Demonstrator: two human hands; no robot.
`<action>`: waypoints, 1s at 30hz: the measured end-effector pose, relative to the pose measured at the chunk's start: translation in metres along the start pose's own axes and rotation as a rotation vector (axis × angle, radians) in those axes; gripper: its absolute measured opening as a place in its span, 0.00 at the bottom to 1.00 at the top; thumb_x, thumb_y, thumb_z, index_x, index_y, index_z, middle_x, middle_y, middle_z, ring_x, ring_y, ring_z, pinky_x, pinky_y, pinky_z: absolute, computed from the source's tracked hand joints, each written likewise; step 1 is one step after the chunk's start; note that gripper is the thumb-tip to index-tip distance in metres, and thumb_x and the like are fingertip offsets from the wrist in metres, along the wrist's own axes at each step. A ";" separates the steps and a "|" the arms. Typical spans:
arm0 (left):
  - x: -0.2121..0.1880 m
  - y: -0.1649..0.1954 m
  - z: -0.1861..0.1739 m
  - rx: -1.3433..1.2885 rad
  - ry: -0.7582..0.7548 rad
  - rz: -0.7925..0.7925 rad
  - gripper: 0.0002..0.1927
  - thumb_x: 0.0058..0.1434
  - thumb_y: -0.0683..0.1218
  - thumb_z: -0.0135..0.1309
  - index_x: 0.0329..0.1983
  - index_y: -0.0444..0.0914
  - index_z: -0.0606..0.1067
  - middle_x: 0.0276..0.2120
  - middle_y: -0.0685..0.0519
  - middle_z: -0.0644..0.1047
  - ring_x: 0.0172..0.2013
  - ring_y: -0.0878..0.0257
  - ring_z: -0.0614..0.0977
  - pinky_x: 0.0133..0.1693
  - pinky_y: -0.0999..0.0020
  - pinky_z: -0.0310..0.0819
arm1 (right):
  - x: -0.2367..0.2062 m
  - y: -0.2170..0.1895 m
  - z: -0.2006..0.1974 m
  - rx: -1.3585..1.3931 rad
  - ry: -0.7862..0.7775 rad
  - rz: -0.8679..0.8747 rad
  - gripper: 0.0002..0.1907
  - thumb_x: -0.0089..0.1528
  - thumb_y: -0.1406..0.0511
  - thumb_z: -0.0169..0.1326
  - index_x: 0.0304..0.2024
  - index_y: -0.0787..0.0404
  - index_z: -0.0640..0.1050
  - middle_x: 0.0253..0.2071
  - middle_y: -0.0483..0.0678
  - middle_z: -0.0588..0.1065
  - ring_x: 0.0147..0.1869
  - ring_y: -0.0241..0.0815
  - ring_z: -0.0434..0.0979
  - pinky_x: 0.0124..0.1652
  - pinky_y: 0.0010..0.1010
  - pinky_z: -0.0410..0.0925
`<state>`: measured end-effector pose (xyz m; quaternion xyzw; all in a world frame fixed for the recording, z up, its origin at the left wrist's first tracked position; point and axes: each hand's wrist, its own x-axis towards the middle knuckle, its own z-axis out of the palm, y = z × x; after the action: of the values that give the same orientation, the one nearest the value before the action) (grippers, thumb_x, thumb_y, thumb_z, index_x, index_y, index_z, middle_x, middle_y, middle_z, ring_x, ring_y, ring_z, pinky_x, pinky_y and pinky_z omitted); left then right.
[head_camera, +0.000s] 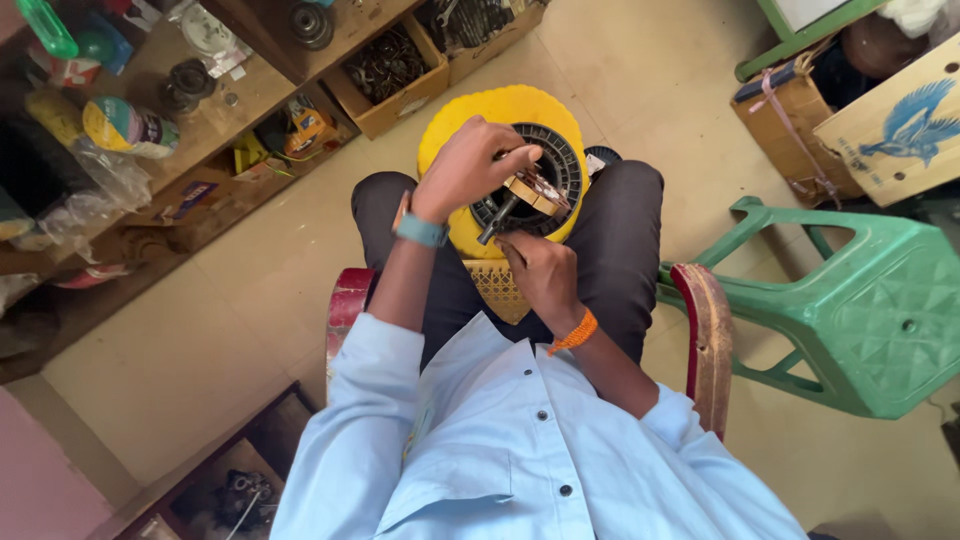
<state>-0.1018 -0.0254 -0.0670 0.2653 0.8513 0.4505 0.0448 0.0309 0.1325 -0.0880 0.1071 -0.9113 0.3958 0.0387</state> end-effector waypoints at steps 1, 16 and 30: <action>-0.011 0.006 -0.003 0.083 0.113 0.140 0.09 0.68 0.48 0.59 0.36 0.38 0.81 0.32 0.51 0.80 0.33 0.54 0.76 0.40 0.59 0.67 | 0.001 0.003 0.002 -0.022 0.006 -0.004 0.05 0.60 0.69 0.62 0.40 0.62 0.84 0.35 0.55 0.81 0.36 0.54 0.82 0.35 0.36 0.73; -0.102 0.002 0.091 -0.660 0.603 -0.227 0.06 0.63 0.37 0.63 0.43 0.34 0.83 0.43 0.50 0.84 0.46 0.62 0.84 0.51 0.68 0.79 | 0.046 -0.013 -0.052 0.187 -0.123 0.088 0.06 0.65 0.68 0.61 0.36 0.67 0.81 0.19 0.45 0.68 0.23 0.26 0.62 0.24 0.27 0.58; -0.068 0.013 0.094 -0.522 0.596 -0.613 0.07 0.60 0.40 0.61 0.40 0.33 0.82 0.30 0.51 0.81 0.28 0.66 0.77 0.32 0.70 0.70 | 0.082 0.050 -0.032 0.218 0.012 0.244 0.03 0.63 0.71 0.59 0.37 0.66 0.82 0.20 0.41 0.72 0.24 0.25 0.65 0.26 0.25 0.60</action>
<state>-0.0087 0.0167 -0.1231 -0.1575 0.7247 0.6708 -0.0051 -0.0611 0.1754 -0.0892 -0.0032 -0.8690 0.4945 -0.0160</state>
